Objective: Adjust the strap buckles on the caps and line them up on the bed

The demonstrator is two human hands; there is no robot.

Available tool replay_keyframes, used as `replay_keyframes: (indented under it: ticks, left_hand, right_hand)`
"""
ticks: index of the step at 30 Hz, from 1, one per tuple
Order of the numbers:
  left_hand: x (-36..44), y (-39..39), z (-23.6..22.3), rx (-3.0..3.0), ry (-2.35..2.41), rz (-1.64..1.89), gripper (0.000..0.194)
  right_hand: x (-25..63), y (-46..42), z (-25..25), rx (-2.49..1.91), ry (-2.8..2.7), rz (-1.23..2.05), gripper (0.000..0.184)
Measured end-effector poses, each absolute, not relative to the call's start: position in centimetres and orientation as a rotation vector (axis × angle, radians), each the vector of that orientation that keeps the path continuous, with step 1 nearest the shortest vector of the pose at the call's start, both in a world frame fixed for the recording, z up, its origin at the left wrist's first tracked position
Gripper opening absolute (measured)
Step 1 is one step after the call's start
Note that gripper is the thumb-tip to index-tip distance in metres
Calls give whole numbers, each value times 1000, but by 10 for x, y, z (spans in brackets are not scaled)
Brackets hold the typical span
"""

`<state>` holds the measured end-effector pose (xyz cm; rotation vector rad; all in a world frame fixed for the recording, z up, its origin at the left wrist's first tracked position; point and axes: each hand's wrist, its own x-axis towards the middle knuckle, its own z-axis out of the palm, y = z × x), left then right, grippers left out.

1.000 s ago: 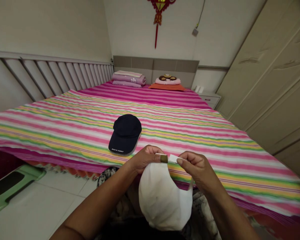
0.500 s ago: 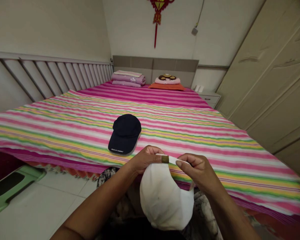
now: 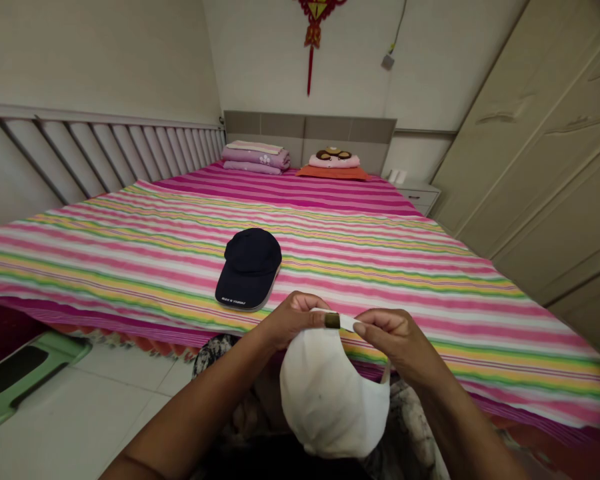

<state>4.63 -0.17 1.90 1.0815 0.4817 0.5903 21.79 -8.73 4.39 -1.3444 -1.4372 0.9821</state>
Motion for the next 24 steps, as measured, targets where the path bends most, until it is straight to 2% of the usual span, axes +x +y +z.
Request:
replay_keyframes:
  ticks: [10,24]
  left_hand:
    - [41,-5,31,1363,473,535,29]
    - [41,-12,34,1387,483,571,26]
  right_hand:
    - [216,-98,55,-1367,-1616,950,26]
    - [216,-99,57,-1383,-1689,773,26]
